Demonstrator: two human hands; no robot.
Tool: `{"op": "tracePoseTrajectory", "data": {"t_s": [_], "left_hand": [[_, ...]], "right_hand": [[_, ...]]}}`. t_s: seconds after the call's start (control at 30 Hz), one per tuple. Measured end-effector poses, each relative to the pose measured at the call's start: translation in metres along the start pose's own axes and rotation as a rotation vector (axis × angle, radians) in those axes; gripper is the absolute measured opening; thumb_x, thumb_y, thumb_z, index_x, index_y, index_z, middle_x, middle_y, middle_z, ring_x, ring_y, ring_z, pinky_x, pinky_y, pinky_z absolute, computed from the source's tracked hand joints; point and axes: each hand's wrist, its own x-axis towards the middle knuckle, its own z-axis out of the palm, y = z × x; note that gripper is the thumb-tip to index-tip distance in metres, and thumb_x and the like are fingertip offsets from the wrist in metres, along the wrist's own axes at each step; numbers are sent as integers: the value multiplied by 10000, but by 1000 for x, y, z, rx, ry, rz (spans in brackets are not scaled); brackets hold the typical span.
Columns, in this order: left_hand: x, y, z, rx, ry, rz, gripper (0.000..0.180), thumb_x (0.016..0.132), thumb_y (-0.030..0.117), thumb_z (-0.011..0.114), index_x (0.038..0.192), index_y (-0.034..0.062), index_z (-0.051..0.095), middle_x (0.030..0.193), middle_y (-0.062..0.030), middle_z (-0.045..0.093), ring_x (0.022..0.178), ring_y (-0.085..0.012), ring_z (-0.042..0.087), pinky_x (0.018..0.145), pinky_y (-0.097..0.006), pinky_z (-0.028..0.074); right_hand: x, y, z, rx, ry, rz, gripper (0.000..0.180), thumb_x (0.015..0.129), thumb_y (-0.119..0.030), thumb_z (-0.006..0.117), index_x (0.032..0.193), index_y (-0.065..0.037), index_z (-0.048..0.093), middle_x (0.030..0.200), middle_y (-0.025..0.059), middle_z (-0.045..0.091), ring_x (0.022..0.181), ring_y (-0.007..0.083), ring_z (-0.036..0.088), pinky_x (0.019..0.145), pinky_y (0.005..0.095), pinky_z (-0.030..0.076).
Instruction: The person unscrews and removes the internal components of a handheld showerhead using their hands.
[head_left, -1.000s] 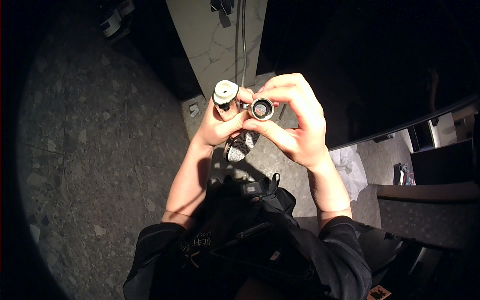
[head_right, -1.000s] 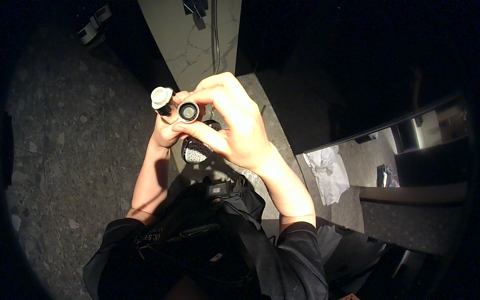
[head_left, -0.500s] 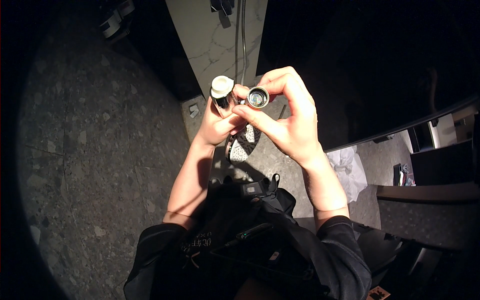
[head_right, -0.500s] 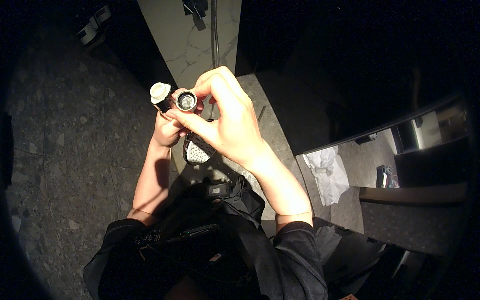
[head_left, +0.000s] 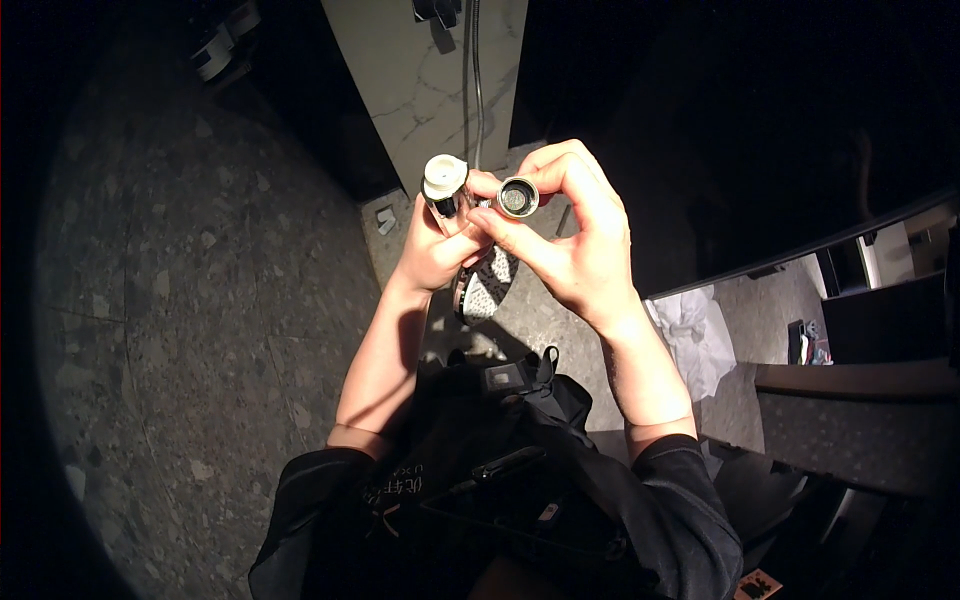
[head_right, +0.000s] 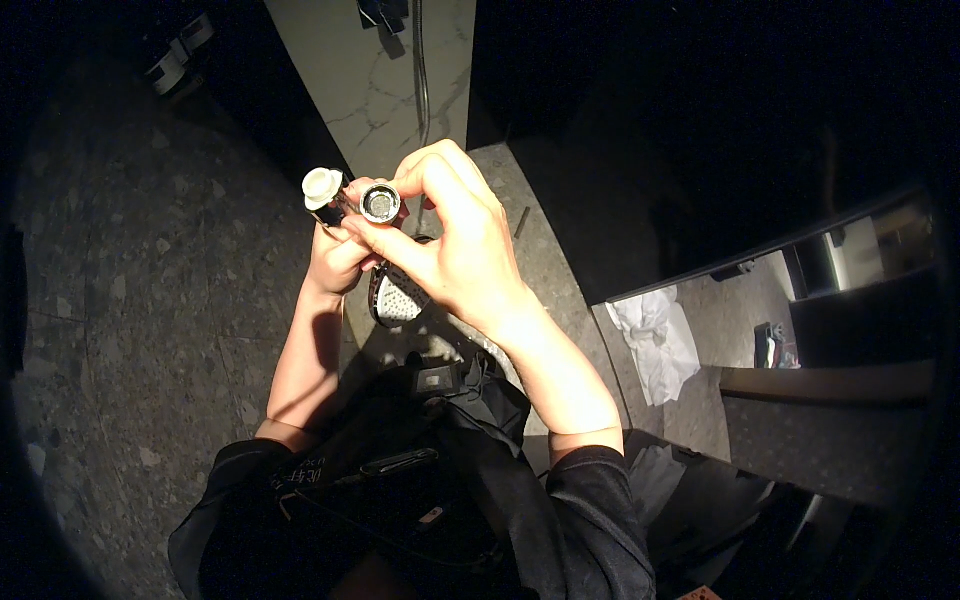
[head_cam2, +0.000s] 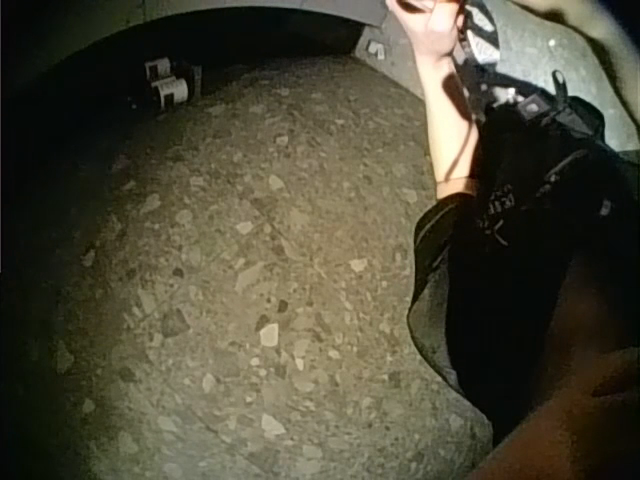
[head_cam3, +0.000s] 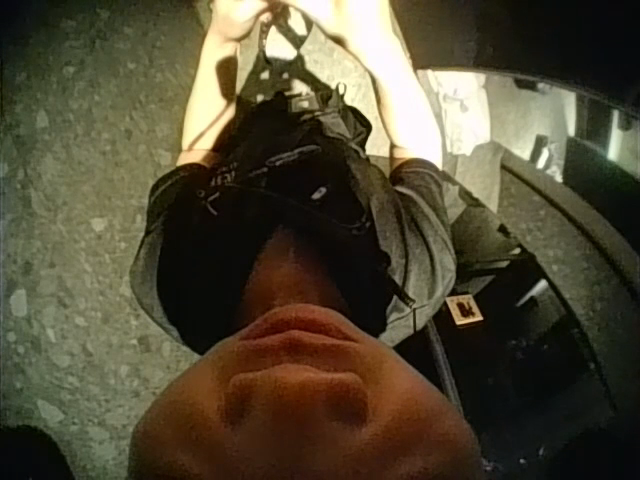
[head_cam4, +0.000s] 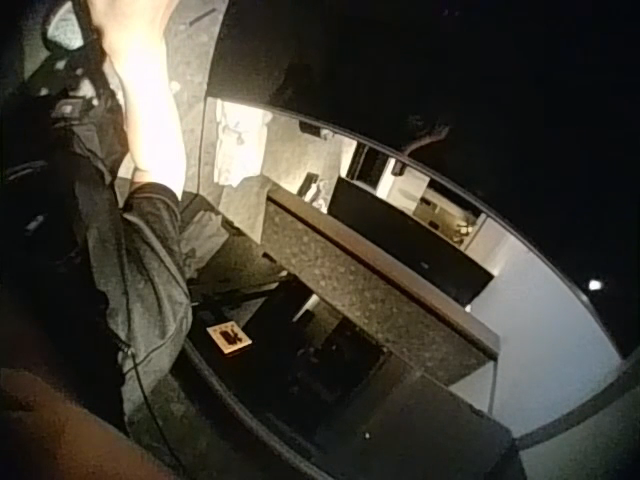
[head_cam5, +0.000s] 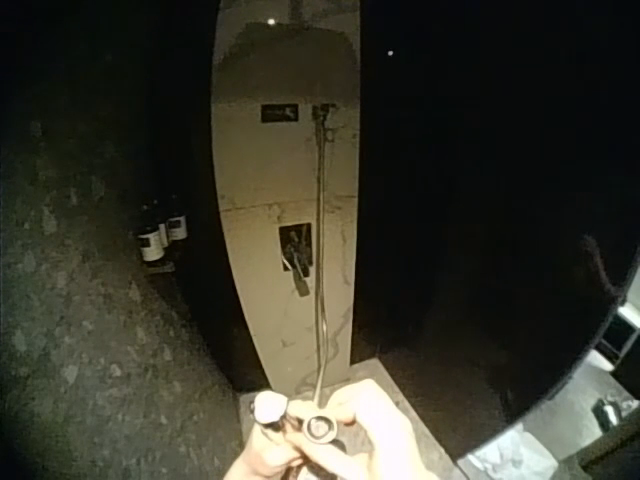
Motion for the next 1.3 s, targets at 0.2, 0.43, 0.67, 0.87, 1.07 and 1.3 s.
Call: {"op": "tracePoseTrajectory", "data": {"t_s": [0.2, 0.43, 0.67, 0.87, 1.07, 1.3], "left_hand": [[0, 1, 3, -7, 23, 13, 207, 795, 79, 640, 974, 2, 568, 844, -42, 586, 624, -57, 507, 491, -180, 368], [4, 3, 7, -6, -4, 22, 192, 816, 58, 618, 981, -15, 551, 794, -37, 598, 563, -40, 487, 445, -173, 340], [7, -4, 4, 30, 44, 33, 165, 843, 55, 603, 981, -10, 539, 705, -27, 569, 467, -29, 432, 408, -182, 314], [6, 5, 2, 160, 47, 9, 188, 839, 111, 635, 976, 5, 561, 647, 10, 532, 508, -33, 438, 460, -192, 331], [6, 7, 6, 365, 107, 74, 179, 808, 119, 672, 922, 2, 598, 679, 24, 545, 613, -46, 472, 545, -200, 369], [6, 10, 11, 492, 120, 106, 148, 785, 102, 689, 877, 8, 620, 700, 13, 564, 640, -56, 482, 583, -209, 401]], "right_hand": [[-1, 1, -1, 18, 20, -5, 266, 687, -159, 767, 772, -33, 550, 801, 54, 537, 739, 155, 525, 611, 272, 417], [-3, 2, -1, 11, 17, 39, 248, 696, -137, 758, 760, -40, 539, 807, 50, 545, 745, 145, 533, 652, 262, 422], [6, -8, -22, -46, -173, 103, 374, 722, -237, 747, 968, -41, 544, 891, 56, 539, 776, 163, 538, 673, 278, 441], [20, -18, -51, 131, -331, 297, 200, 866, -155, 579, 1010, -20, 614, 895, 76, 616, 797, 145, 597, 702, 257, 468], [37, -26, -58, -126, -468, 451, 236, 844, -227, 611, 927, -12, 663, 722, 68, 645, 618, 121, 597, 587, 240, 479], [60, -23, -63, -287, -725, 574, 260, 794, -278, 676, 833, -21, 687, 641, 51, 639, 587, 98, 607, 537, 226, 475]]}}
